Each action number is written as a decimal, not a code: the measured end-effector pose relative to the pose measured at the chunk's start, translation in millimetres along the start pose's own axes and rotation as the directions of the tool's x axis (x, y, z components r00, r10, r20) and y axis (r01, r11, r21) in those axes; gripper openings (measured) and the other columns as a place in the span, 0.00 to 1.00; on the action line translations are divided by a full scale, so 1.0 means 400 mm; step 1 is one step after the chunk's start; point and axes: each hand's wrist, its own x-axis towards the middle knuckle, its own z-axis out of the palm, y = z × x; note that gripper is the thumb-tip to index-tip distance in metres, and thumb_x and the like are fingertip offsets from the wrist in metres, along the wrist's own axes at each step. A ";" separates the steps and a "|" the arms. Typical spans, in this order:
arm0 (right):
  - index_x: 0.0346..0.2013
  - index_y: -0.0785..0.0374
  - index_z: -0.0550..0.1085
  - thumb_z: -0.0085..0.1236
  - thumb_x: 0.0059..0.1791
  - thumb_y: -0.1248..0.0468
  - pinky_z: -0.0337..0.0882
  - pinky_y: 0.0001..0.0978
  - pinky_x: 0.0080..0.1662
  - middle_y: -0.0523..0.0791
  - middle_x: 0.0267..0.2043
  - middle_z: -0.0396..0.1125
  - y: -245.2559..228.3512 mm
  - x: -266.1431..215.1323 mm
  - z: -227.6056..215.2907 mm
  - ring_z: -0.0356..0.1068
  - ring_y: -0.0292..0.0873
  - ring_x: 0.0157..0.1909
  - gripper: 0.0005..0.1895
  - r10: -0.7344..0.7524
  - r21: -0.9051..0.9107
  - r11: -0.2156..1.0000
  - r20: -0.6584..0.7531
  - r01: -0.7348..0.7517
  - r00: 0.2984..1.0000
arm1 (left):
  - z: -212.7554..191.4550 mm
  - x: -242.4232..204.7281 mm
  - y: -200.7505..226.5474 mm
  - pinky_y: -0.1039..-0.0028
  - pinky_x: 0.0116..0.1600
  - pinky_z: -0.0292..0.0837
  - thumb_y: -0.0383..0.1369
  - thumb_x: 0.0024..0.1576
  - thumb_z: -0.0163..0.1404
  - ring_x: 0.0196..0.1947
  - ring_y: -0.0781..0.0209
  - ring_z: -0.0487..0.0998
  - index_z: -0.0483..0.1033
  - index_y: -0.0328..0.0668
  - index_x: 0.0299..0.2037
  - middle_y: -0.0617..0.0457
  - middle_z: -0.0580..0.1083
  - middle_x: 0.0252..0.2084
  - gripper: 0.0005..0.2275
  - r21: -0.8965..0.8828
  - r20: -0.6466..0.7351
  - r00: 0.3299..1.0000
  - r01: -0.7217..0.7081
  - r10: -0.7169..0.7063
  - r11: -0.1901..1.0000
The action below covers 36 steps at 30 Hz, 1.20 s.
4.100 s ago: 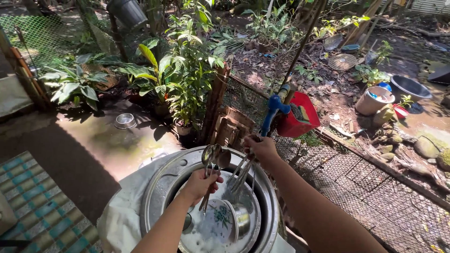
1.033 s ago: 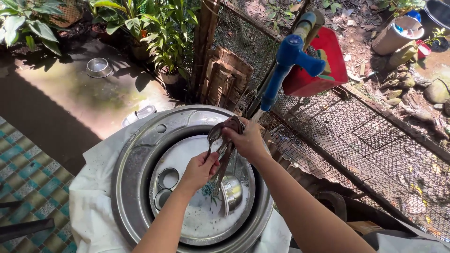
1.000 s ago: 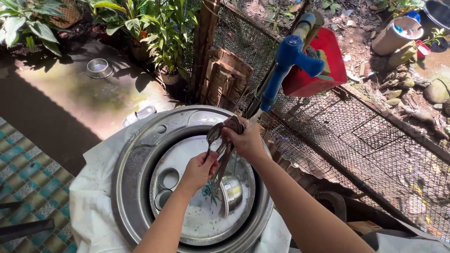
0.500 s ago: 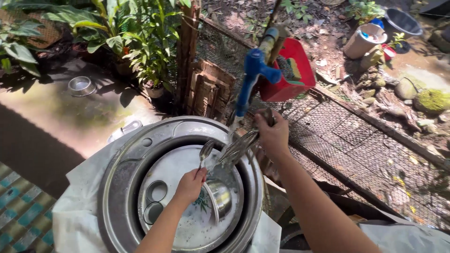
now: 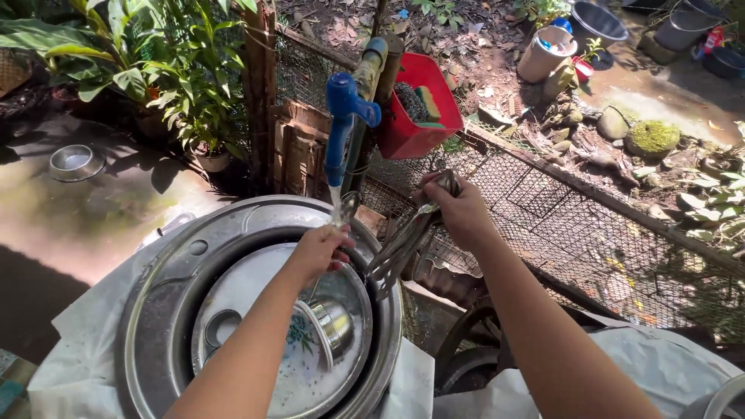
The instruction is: Washing and rinsing kitchen utensils and a bowl at an outdoor washing station.
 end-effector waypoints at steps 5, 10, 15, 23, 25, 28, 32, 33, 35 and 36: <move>0.50 0.68 0.74 0.52 0.48 0.72 0.81 0.42 0.36 0.57 0.40 0.75 0.010 -0.015 0.045 0.77 0.48 0.33 0.15 0.106 0.285 0.948 0.147 -0.145 0.983 | -0.002 -0.004 0.069 0.77 0.28 0.71 0.18 0.63 0.35 0.25 0.58 0.74 0.44 0.44 0.77 0.40 0.79 0.48 0.30 -0.132 0.082 0.987 -0.126 0.137 0.983; 0.44 0.68 0.78 0.59 0.47 0.71 0.80 0.38 0.33 0.57 0.32 0.75 0.098 0.018 0.123 0.77 0.47 0.28 0.11 0.037 0.226 0.972 0.114 -0.062 0.993 | -0.007 -0.065 0.121 0.86 0.18 0.52 0.26 0.64 0.42 0.13 0.71 0.60 0.68 0.33 0.55 0.45 0.79 0.31 0.11 -0.195 0.055 0.979 -0.180 0.194 0.964; 0.45 0.69 0.77 0.70 0.46 0.64 0.79 0.39 0.28 0.57 0.29 0.74 0.120 0.027 0.227 0.74 0.47 0.25 0.17 0.075 0.261 0.958 0.161 -0.115 0.984 | -0.035 -0.042 0.100 0.78 0.19 0.54 0.30 0.64 0.41 0.16 0.64 0.63 0.66 0.43 0.50 0.46 0.74 0.26 0.06 -0.096 0.171 0.970 -0.160 0.175 0.982; 0.48 0.69 0.77 0.63 0.39 0.78 0.78 0.37 0.29 0.55 0.31 0.74 0.004 -0.008 0.346 0.75 0.49 0.27 0.22 0.009 0.361 0.924 0.305 -0.124 0.952 | -0.097 -0.045 0.075 0.75 0.26 0.66 0.39 0.68 0.38 0.26 0.55 0.74 0.74 0.47 0.50 0.45 0.72 0.29 0.12 -0.027 0.162 0.981 -0.106 0.109 0.994; 0.46 0.65 0.79 0.64 0.38 0.78 0.77 0.33 0.29 0.53 0.33 0.76 -0.006 -0.004 0.356 0.74 0.44 0.28 0.22 -0.032 0.361 0.927 0.346 -0.101 0.938 | -0.116 -0.060 0.090 0.70 0.26 0.70 0.39 0.67 0.39 0.23 0.52 0.77 0.74 0.46 0.47 0.43 0.77 0.27 0.11 0.042 0.159 0.982 -0.106 0.098 0.993; 0.41 0.66 0.79 0.74 0.34 0.76 0.76 0.36 0.26 0.50 0.27 0.73 0.059 0.053 0.392 0.74 0.46 0.25 0.22 -0.030 0.369 0.926 0.281 -0.079 0.959 | -0.120 -0.095 0.117 0.74 0.23 0.67 0.31 0.65 0.35 0.22 0.55 0.76 0.67 0.46 0.54 0.45 0.75 0.32 0.11 -0.011 0.098 0.989 -0.108 0.109 0.994; 0.40 0.65 0.79 0.71 0.41 0.71 0.74 0.42 0.20 0.51 0.27 0.70 0.051 0.060 0.409 0.70 0.49 0.25 0.13 0.004 0.295 0.953 0.234 -0.075 0.972 | -0.115 -0.148 0.157 0.75 0.23 0.65 0.27 0.64 0.34 0.22 0.56 0.73 0.60 0.46 0.62 0.44 0.74 0.34 0.15 -0.053 0.060 0.994 -0.090 0.094 0.994; 0.38 0.63 0.80 0.69 0.44 0.67 0.73 0.41 0.25 0.51 0.28 0.70 0.026 0.044 0.409 0.70 0.47 0.28 0.09 -0.002 0.203 0.978 0.188 -0.037 0.982 | -0.118 -0.137 0.145 0.76 0.22 0.63 0.26 0.64 0.35 0.21 0.56 0.71 0.61 0.49 0.60 0.44 0.73 0.33 0.15 -0.096 0.054 0.994 -0.087 0.093 0.992; 0.37 0.61 0.80 0.67 0.48 0.62 0.72 0.39 0.30 0.50 0.28 0.70 0.006 0.024 0.408 0.69 0.46 0.31 0.07 -0.011 0.107 0.994 0.143 -0.004 0.990 | -0.127 -0.120 0.124 0.77 0.21 0.61 0.26 0.64 0.36 0.20 0.57 0.68 0.61 0.51 0.59 0.43 0.72 0.32 0.14 -0.140 0.047 0.995 -0.082 0.090 0.987; 0.39 0.60 0.81 0.70 0.43 0.63 0.74 0.39 0.32 0.50 0.30 0.72 0.008 0.024 0.406 0.70 0.46 0.33 0.11 -0.039 0.099 0.995 0.175 0.022 0.984 | -0.132 -0.110 0.118 0.77 0.20 0.60 0.26 0.63 0.35 0.19 0.57 0.68 0.62 0.51 0.57 0.45 0.70 0.30 0.13 -0.126 0.037 0.996 -0.079 0.085 0.989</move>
